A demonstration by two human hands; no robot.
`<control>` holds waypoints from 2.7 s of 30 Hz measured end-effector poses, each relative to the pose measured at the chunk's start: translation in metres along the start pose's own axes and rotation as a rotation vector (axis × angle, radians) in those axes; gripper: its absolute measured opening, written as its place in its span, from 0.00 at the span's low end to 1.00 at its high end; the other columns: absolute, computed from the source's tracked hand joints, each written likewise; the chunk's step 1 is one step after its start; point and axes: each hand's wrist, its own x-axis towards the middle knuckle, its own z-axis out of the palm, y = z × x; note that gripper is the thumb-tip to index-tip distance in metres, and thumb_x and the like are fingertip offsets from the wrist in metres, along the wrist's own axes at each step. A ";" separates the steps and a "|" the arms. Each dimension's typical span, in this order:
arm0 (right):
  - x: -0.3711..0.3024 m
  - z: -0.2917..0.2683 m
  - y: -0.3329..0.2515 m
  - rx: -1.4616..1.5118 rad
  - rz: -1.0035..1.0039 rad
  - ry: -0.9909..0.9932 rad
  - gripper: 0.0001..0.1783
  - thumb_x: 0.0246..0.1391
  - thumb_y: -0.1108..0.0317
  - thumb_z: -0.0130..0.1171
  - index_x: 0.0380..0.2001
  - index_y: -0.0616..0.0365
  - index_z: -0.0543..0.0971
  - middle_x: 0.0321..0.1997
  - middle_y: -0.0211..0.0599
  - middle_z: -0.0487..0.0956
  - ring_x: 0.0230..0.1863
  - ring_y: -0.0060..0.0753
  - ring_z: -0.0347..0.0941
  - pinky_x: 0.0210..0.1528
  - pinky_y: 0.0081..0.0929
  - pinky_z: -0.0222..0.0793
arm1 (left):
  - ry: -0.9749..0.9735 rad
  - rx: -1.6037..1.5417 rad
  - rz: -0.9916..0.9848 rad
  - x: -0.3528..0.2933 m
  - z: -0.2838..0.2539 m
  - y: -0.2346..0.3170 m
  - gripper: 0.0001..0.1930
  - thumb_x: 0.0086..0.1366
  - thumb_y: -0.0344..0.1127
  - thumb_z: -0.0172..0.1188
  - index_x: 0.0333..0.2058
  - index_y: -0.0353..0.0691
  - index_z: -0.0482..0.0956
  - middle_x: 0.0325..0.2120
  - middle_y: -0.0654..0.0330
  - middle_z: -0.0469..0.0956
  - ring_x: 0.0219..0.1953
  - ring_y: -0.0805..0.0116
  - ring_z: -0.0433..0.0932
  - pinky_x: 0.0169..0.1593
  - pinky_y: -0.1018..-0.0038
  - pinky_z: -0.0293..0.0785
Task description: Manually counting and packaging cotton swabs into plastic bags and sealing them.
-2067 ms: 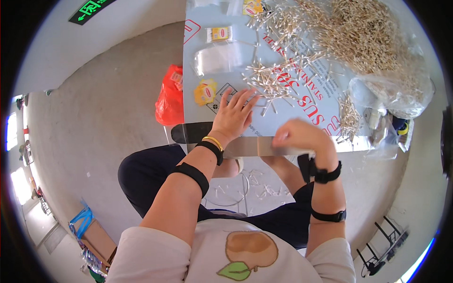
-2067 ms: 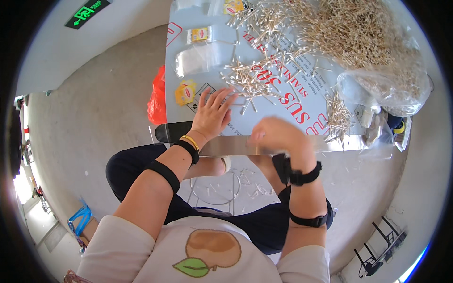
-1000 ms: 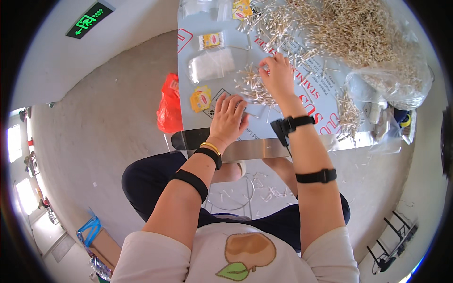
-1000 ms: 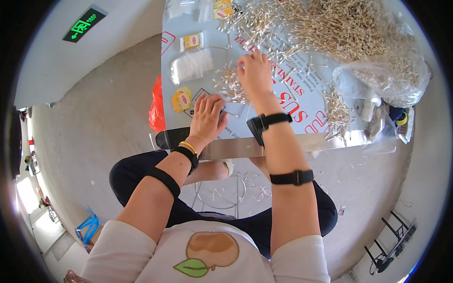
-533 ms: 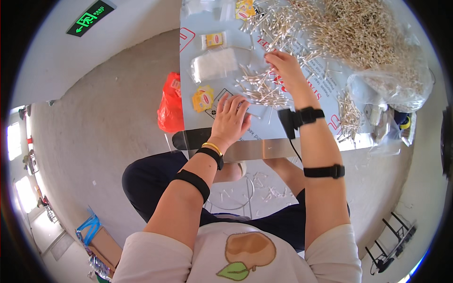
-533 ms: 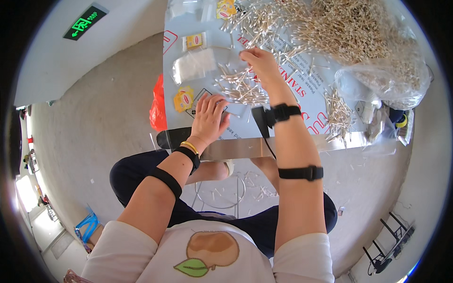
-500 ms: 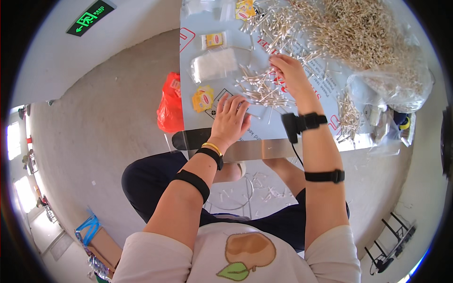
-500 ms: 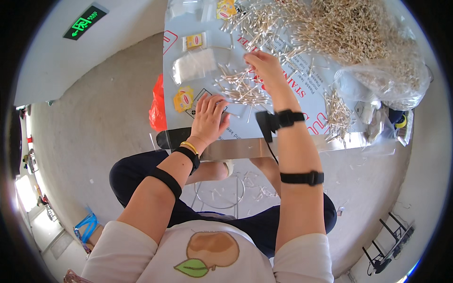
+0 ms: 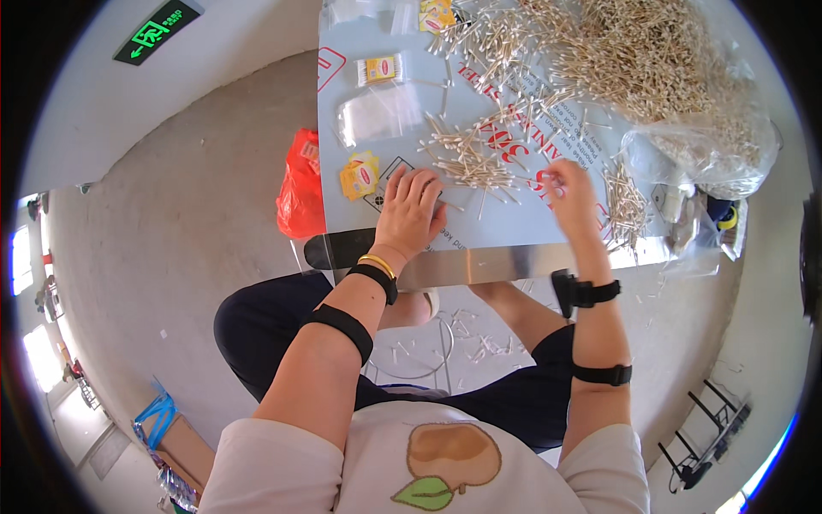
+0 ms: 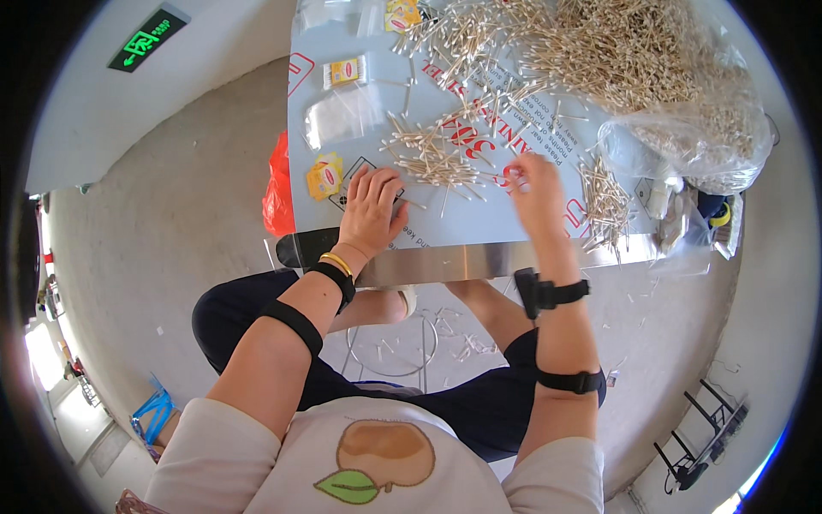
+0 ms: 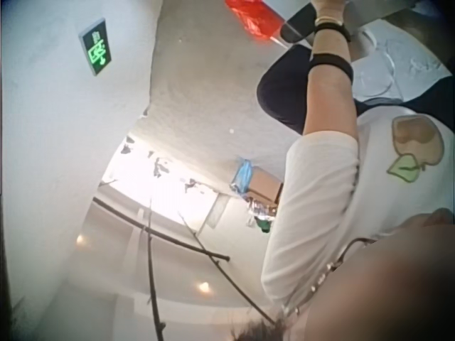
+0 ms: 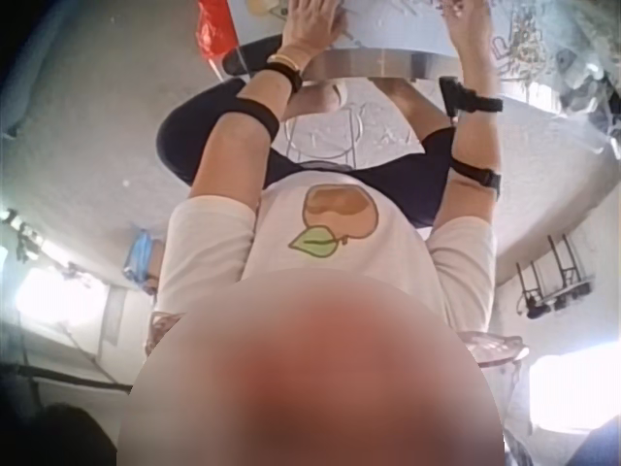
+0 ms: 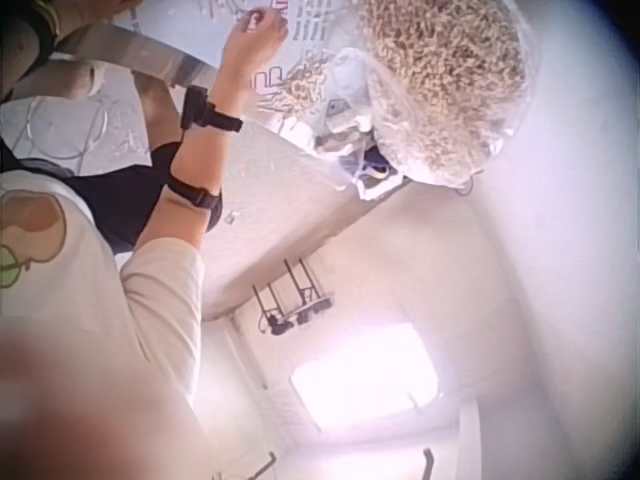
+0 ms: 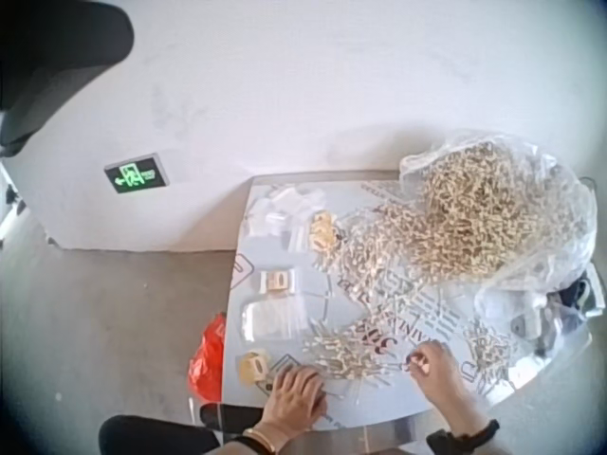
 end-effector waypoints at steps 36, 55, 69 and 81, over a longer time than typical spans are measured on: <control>-0.053 0.079 -0.067 -0.042 -0.021 0.143 0.42 0.48 0.52 0.75 0.64 0.55 0.71 0.68 0.43 0.67 0.71 0.56 0.59 0.74 0.52 0.53 | 0.017 -0.175 -0.065 -0.005 -0.007 -0.004 0.37 0.57 0.46 0.72 0.61 0.42 0.66 0.64 0.53 0.65 0.66 0.42 0.63 0.73 0.48 0.57; -0.053 0.078 -0.068 -0.072 -0.031 0.191 0.43 0.53 0.56 0.69 0.69 0.57 0.66 0.70 0.39 0.68 0.73 0.48 0.60 0.79 0.54 0.47 | -0.269 0.152 0.094 0.097 -0.015 0.009 0.45 0.51 0.47 0.77 0.64 0.37 0.66 0.53 0.53 0.75 0.60 0.54 0.72 0.70 0.55 0.58; -0.055 0.079 -0.059 -0.012 -0.065 0.289 0.19 0.59 0.73 0.59 0.53 0.52 0.80 0.57 0.34 0.75 0.63 0.44 0.69 0.74 0.50 0.57 | -0.309 -0.224 0.127 0.077 -0.048 0.003 0.21 0.64 0.29 0.64 0.56 0.43 0.77 0.54 0.57 0.80 0.55 0.50 0.77 0.60 0.59 0.74; -0.054 0.083 -0.060 0.007 -0.005 0.317 0.19 0.64 0.71 0.53 0.58 0.53 0.76 0.63 0.38 0.73 0.68 0.46 0.66 0.78 0.51 0.51 | -0.370 0.160 0.124 0.023 0.004 0.028 0.41 0.72 0.58 0.53 0.76 0.44 0.53 0.78 0.53 0.45 0.80 0.46 0.39 0.78 0.43 0.35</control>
